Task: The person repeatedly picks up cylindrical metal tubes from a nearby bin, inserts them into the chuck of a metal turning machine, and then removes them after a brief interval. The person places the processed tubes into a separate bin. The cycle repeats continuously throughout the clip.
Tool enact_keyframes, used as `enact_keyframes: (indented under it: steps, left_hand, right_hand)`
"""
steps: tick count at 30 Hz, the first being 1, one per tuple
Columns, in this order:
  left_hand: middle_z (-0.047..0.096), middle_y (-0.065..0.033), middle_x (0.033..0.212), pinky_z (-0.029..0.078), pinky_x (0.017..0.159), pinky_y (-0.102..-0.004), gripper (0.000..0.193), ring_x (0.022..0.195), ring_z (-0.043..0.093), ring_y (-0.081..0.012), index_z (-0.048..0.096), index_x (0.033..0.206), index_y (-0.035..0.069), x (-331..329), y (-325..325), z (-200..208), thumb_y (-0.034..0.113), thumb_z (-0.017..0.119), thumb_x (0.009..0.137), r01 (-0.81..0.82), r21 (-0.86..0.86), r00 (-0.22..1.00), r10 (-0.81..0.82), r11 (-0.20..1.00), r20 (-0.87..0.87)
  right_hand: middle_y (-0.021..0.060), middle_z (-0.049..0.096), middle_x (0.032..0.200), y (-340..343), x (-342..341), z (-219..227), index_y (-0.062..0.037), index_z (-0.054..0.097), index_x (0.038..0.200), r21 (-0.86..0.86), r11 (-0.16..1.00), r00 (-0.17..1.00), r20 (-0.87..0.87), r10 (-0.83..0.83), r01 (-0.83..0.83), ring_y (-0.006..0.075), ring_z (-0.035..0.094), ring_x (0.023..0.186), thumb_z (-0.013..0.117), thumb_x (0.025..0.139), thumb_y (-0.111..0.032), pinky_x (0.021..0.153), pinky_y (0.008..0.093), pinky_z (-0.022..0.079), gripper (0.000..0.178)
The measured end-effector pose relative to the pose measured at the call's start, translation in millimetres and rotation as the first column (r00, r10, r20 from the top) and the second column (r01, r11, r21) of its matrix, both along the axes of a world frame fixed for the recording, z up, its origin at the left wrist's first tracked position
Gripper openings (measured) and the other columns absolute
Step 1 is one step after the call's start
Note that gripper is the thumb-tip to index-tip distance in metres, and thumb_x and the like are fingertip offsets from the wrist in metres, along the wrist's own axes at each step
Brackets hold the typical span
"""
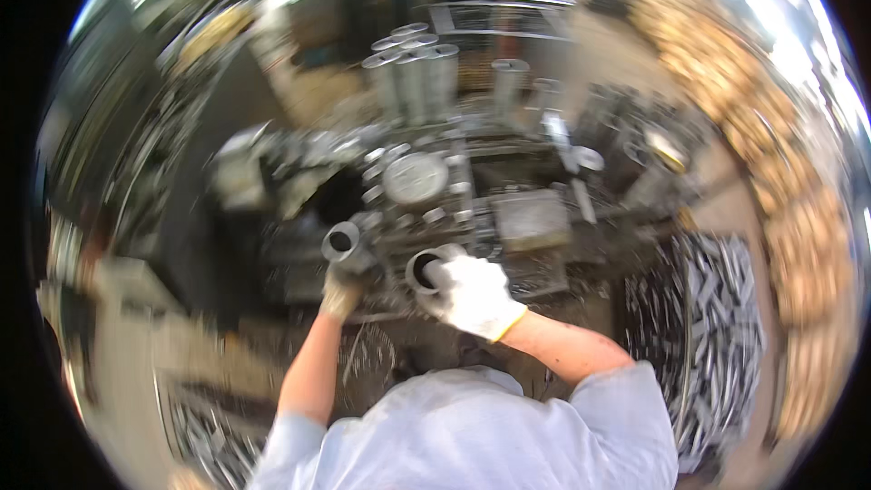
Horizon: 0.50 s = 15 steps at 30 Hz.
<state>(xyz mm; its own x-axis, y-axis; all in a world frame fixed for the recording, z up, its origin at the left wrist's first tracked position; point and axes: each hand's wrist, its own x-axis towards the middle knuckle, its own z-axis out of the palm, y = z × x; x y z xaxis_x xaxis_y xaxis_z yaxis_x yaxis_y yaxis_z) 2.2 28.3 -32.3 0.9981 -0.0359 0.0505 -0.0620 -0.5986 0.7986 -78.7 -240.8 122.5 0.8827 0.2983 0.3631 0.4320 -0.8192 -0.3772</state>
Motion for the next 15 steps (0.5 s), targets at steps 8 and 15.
enact_keyframes:
  steps: [8, 15]
  left_hand:
    - [0.056, -0.0228, 0.154, 0.05, 0.114, -0.0504, 0.075, 0.135, 0.06, -0.0405, 0.043, 0.159, -0.004, 27, 85, 68, 0.008, 0.075, 0.093, 0.216, -0.026, 0.874, -0.181, 0.976, 0.45]
    - [0.06, -0.0267, 0.147, 0.04, 0.119, -0.0629, 0.053, 0.142, 0.052, -0.0487, 0.057, 0.149, -0.001, 156, 149, 140, 0.026, 0.062, 0.104, -0.398, 0.54, 0.511, -0.31, 0.742, 0.802]
  right_hand:
    - [0.018, 0.074, 0.113, -6, 30, 97, -0.0095, 0.077, 0.112, 0.197, 0.978, 0.994, -0.073, 0.086, -0.07, 0.0388, 0.074, 0.099, 0.079, 0.082, -0.032, 0.086, 0.0514, 0.061, 0.038]
    - [0.0214, 0.079, 0.104, 71, 311, 54, -0.0058, 0.08, 0.107, -0.419, 0.891, 0.968, -0.241, 0.074, -0.173, 0.0388, 0.077, 0.094, 0.082, 0.078, -0.035, 0.079, 0.0501, 0.059, 0.041]
